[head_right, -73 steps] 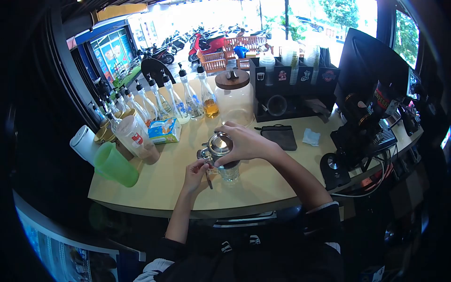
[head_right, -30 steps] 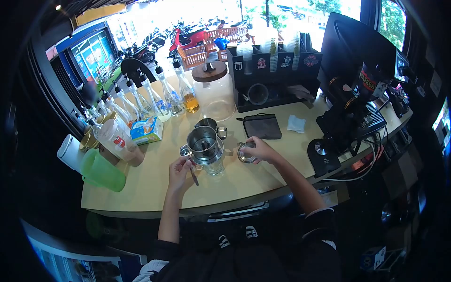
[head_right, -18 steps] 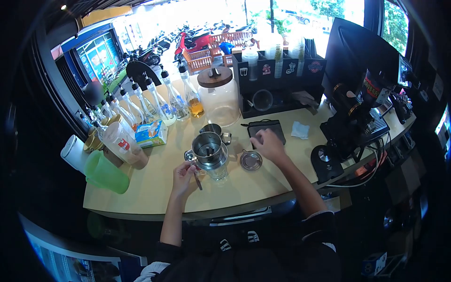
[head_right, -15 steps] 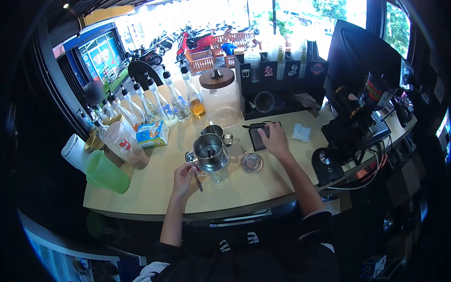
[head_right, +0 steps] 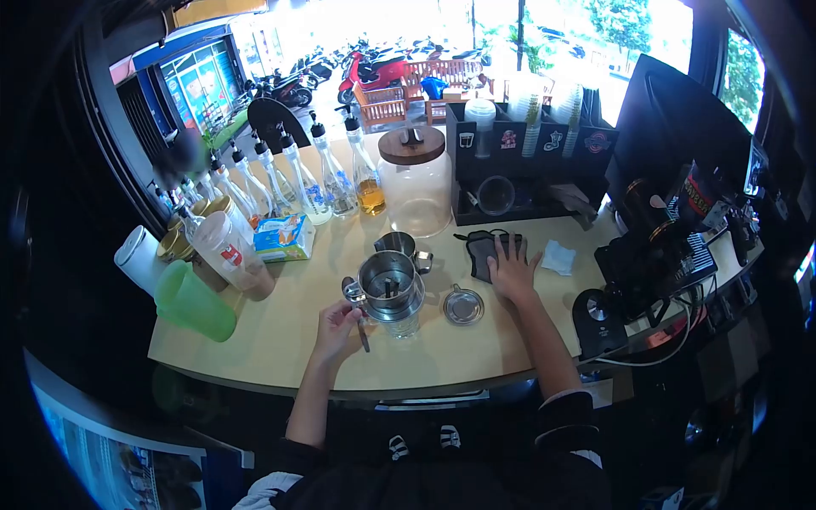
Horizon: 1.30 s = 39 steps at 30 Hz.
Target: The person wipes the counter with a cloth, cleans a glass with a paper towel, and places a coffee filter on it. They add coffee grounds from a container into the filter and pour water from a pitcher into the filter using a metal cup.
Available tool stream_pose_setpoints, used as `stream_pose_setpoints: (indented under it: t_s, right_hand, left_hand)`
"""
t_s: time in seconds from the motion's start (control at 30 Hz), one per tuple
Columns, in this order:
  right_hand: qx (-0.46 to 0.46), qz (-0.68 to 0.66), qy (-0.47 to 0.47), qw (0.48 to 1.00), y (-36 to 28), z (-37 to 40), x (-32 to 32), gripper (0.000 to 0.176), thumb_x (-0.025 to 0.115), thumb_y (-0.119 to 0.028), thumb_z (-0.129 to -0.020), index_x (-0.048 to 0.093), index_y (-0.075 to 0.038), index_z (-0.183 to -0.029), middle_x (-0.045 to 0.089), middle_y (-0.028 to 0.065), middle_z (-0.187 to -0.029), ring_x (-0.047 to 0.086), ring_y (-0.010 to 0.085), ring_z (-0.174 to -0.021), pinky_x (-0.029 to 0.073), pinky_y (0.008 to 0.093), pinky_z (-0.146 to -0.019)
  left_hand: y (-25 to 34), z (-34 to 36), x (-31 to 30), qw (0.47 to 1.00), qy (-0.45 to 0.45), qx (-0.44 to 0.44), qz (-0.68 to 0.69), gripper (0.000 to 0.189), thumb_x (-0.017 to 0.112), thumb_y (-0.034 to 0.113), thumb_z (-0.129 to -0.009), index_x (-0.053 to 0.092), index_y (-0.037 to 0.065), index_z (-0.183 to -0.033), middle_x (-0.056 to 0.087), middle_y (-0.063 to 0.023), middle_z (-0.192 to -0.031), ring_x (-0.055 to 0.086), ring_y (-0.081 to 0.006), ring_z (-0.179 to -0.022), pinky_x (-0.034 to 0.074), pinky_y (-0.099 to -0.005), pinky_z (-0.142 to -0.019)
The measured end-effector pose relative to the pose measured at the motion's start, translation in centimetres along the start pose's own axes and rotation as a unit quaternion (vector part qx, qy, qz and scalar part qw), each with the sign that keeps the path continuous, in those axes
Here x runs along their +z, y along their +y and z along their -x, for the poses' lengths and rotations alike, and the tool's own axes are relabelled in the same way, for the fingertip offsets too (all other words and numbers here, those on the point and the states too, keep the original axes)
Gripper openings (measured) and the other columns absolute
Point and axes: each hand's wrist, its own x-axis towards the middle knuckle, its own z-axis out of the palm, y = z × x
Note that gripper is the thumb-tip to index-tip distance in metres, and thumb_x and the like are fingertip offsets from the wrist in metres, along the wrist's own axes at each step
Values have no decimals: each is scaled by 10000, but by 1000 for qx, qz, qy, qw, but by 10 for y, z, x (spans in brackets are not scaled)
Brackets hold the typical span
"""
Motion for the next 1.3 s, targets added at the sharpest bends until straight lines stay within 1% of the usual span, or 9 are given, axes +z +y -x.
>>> stream_pose_setpoints:
  t_s: [0.23, 0.3, 0.37, 0.47, 0.6, 0.67, 0.7, 0.9, 1.3]
  right_hand:
    - [-14, 77, 43, 996, -15, 5, -21, 585, 353, -431, -940, 280, -135, -1439, 172, 147, -1514, 123, 372, -1392, 62, 672, -1042]
    - [-124, -18, 125, 984, -43, 9, -42, 510, 482, -376, -917, 456, -77, -1329, 326, 174, -1434, 368, 317, -1275, 322, 565, -981]
    - [-226, -422, 86, 874, -77, 12, -46, 393, 565, -318, -899, 585, -30, -1166, 556, 163, -1203, 587, 214, -960, 490, 393, -769]
    - [-151, -509, -95, 842, -112, 14, -45, 337, 558, -326, -915, 626, -12, -1015, 649, 103, -935, 613, 134, -720, 503, 282, -628]
    - [-109, -522, -140, 835, -114, 1, -17, 292, 535, -319, -933, 615, -38, -921, 619, 18, -764, 609, 102, -670, 495, 265, -623]
    - [-65, -655, -187, 729, -114, 8, -18, 267, 539, -306, -933, 597, -60, -848, 577, -11, -736, 571, 71, -643, 455, 215, -580]
    - [-65, -654, -187, 730, -112, 10, -18, 267, 539, -306, -933, 597, -60, -848, 577, -11, -736, 571, 71, -643, 455, 215, -580]
    - [-148, -647, 0, 748, -85, 25, -36, 218, 534, -253, -942, 558, -64, -836, 507, -54, -672, 421, 12, -565, 352, 186, -495]
    - [-166, -615, 93, 765, -16, 83, -85, 218, 523, -189, -952, 509, -69, -771, 389, -78, -645, 339, 3, -597, 272, 182, -531]
  left_hand:
    - [-1, -1, -1, 1000, -12, 10, 8, 154, 630, 65, -866, 641, -28, -988, 659, -65, -900, 614, -122, -839, 485, -272, -795]
    - [-1, -3, -2, 1000, -16, 12, 3, 154, 632, 62, -865, 642, -28, -989, 658, -65, -902, 614, -124, -842, 486, -272, -795]
    - [-1, -2, -3, 1000, -14, 7, -3, 155, 633, 60, -863, 643, -28, -990, 657, -64, -903, 614, -126, -846, 487, -273, -796]
    - [-2, -2, -2, 1000, -16, 5, 3, 164, 630, 63, -865, 641, -27, -1002, 658, -64, -905, 612, -128, -854, 484, -272, -801]
    - [-3, -3, -1, 1000, -21, 11, 18, 170, 625, 72, -871, 641, -26, -1010, 658, -64, -908, 611, -127, -853, 483, -271, -797]
    - [-2, -3, -1, 999, -18, 16, 28, 170, 624, 75, -873, 641, -25, -1010, 657, -64, -910, 610, -126, -853, 483, -270, -794]
    - [-1, -3, -2, 1000, -21, 13, 15, 171, 625, 78, -874, 642, -24, -1010, 657, -64, -912, 610, -126, -852, 483, -270, -790]
    - [0, -3, 1, 1000, -16, 10, 21, 171, 628, 89, -875, 645, -15, -1009, 655, -58, -911, 608, -124, -847, 483, -271, -780]
    - [-17, -7, -10, 998, -29, 43, 44, 425, 682, 262, -842, 543, -33, -1115, 634, -94, -958, 617, -168, -889, 491, -308, -824]
